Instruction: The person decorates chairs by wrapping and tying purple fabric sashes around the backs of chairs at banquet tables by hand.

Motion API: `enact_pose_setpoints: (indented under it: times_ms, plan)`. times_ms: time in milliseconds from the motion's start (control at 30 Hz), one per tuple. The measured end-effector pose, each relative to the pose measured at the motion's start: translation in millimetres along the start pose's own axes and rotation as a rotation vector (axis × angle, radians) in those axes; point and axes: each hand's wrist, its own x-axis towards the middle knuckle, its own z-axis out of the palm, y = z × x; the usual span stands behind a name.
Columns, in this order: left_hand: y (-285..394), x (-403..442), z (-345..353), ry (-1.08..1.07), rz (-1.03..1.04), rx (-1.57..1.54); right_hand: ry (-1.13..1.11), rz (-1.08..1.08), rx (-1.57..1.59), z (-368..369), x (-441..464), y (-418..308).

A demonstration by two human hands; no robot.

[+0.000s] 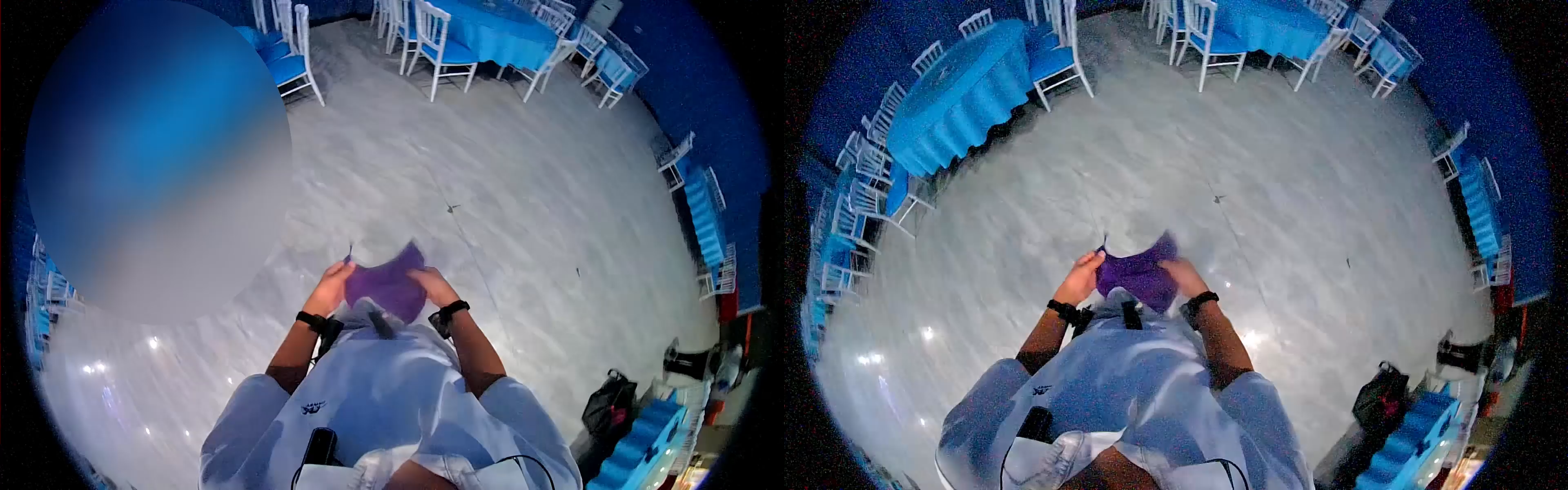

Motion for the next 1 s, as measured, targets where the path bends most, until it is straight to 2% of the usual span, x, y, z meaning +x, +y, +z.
enact_pose_setpoints:
  times_ms: [67,100,167,200,333,433,500,533,567,667,700,767,800,833,900,933,1000]
  plan:
    - [14.4,22.4,-15.0,0.035,0.086,-0.036,-0.045,0.076,0.224,-3.5,17.6,-34.0]
    - [24.6,33.1,-16.7,0.04,0.094,-0.041,-0.054,0.078,0.217,-2.8,28.4,-49.8]
    - [47.3,56.6,-19.4,0.17,0.203,-0.052,0.04,0.039,0.255,-4.1,54.4,-72.5]
    - [63.8,77.7,-28.7,0.15,0.225,0.007,0.024,0.078,0.414,-6.8,77.9,-83.1]
    - [124.4,153.2,-62.9,0.148,0.193,0.085,0.156,0.035,0.445,-14.8,168.8,-130.2]
    - [179.8,221.5,-75.6,0.11,0.176,0.181,0.245,-0.03,0.451,-29.6,242.7,-149.6]
    - [227.8,253.3,-68.2,0.091,0.174,0.258,0.239,-0.319,0.265,-54.2,300.4,-150.1]
    - [242.6,265.2,-68.9,0.074,0.173,0.236,0.22,-0.169,0.674,-42.8,302.8,-187.8]
    - [262.3,284.8,-69.2,0.049,0.183,0.22,0.22,-0.191,0.684,-38.5,317.8,-207.3]
    - [310.1,357.1,-72.8,0.049,0.121,0.272,0.49,-0.236,0.509,-44.7,370.2,-239.6]
    - [325.1,375.9,-69.3,0.041,0.094,0.282,0.515,-0.227,0.523,-49.9,382.4,-246.4]
    - [361.7,412.6,-51.4,0.037,0.07,0.404,0.531,-0.405,0.143,-63.5,408.3,-267.6]
    - [368.0,441.4,-54.5,0.036,0.038,0.464,0.655,-0.417,-0.167,-75.4,423.5,-273.4]
    - [381.0,457.7,-37.7,0.102,0.044,0.491,0.657,-0.459,-0.259,-84.9,435.2,-287.8]
    - [396.3,515.8,-33.8,-0.017,0.158,0.755,0.678,-0.446,-0.347,-119.7,468.7,-292.5]
    - [402.9,546.1,-37.2,0.002,0.164,0.763,0.682,-0.447,-0.239,-129.0,490.1,-301.4]
    - [413.2,603.5,-32.6,-0.018,0.367,0.931,0.697,-0.46,-0.126,-153.6,523.6,-314.4]
